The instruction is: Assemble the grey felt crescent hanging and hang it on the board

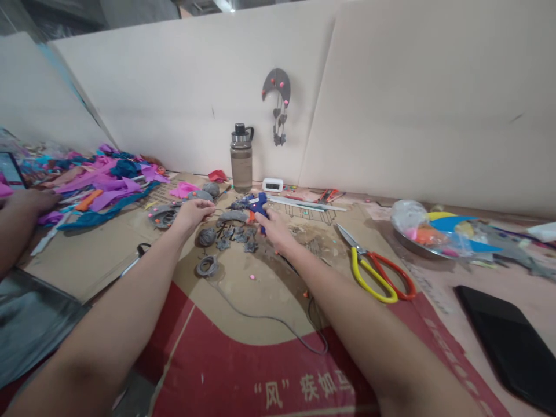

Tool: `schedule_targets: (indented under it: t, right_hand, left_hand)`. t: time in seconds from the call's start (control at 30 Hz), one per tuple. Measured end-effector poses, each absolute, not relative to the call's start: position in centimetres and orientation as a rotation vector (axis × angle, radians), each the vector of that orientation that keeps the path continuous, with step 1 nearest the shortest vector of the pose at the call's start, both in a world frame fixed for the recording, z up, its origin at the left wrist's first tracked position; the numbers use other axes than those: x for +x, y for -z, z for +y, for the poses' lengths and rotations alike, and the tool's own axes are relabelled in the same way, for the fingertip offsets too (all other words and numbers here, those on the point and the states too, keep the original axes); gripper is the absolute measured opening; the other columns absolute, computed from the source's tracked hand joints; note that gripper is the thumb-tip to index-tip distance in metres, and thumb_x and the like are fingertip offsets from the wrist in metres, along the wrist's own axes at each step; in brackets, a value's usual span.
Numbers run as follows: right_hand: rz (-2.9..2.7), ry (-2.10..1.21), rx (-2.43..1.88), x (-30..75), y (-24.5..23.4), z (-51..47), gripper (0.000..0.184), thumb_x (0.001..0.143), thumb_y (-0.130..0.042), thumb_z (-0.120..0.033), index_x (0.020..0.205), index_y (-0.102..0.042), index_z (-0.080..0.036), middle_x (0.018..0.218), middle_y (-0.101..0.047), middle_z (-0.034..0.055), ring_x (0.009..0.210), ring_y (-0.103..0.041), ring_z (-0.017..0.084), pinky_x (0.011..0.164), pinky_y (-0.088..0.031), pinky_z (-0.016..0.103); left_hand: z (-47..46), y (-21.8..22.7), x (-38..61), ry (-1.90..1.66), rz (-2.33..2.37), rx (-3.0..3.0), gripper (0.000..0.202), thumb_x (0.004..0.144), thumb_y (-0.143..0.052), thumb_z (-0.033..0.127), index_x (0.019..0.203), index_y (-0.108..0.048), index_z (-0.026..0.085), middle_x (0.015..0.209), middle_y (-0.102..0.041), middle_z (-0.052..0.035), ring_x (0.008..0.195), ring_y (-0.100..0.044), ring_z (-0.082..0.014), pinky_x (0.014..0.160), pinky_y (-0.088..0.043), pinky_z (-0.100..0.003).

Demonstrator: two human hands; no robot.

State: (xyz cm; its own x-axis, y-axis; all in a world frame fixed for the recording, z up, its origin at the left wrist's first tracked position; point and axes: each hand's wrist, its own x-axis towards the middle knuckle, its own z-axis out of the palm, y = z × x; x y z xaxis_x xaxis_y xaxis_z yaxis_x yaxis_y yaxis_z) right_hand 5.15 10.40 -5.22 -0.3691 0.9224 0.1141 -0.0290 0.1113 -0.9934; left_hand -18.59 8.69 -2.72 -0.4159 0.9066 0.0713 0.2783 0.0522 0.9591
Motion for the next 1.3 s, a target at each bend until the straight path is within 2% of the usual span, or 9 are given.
schedule_targets:
  t: [0.1,0.3,0.53,0.9,1.3]
  right_hand:
    - [-1.257,-1.547,-0.864,5.9,5.3,11.2,0.021,0.077,-0.059,-0.036,0.088,-0.053,-0.02,0.075,-0.059,-0.002,0.049,-0.044,0.007,0.042,-0.031,0.019]
    - [-1.038,-1.591,-1.01,7.2,5.5,12.4,0.013,0.077,-0.061,-0.025,0.085,-0.051,-0.021,0.065,-0.049,-0.0063,0.047,-0.044,0.005,0.038,-0.033,0.014]
    - [-1.084,-1.558,-0.989,7.4,6.0,12.8,0.015,0.077,-0.063,-0.028,0.083,-0.051,-0.021,0.07,-0.051,-0.0048,0.048,-0.044,0.004,0.038,-0.033,0.013]
    - [-1.07,-1.557,-1.008,7.3,5.6,12.5,0.003,0.082,-0.055,-0.021,0.082,-0.052,-0.02,0.07,-0.052,-0.0039,0.048,-0.044,0.004,0.038,-0.035,0.014]
    - [-1.086,-1.56,-1.011,7.2,5.7,12.6,0.011,0.079,-0.06,-0.027,0.081,-0.051,-0.02,0.072,-0.053,-0.0042,0.048,-0.045,0.003,0.038,-0.035,0.012]
  left_hand:
    - [8.8,3.1,-18.9,-1.303,1.782,1.259,0.003,0.067,-0.069,0.014,0.068,-0.067,0.013,0.053,-0.058,0.0012,0.046,-0.048,-0.0077,0.049,-0.037,-0.02]
    - [8.2,2.6,-18.9,-1.096,1.909,1.473,0.008,0.065,-0.07,0.02,0.07,-0.074,0.015,0.052,-0.059,0.0006,0.046,-0.045,-0.0091,0.048,-0.033,-0.022]
    - [7.8,2.1,-18.7,-0.971,2.029,1.559,0.009,0.059,-0.073,0.013,0.066,-0.075,0.018,0.051,-0.063,-0.0005,0.049,-0.048,-0.0123,0.052,-0.036,-0.024]
    - [7.9,1.9,-18.5,-0.842,2.056,1.673,0.009,0.059,-0.073,0.01,0.064,-0.074,0.018,0.051,-0.063,0.0004,0.05,-0.051,-0.0127,0.055,-0.039,-0.025]
    - [7.9,1.9,-18.3,-0.888,2.032,1.705,0.01,0.056,-0.075,0.009,0.057,-0.069,0.018,0.051,-0.06,0.0014,0.05,-0.05,-0.0124,0.056,-0.036,-0.025]
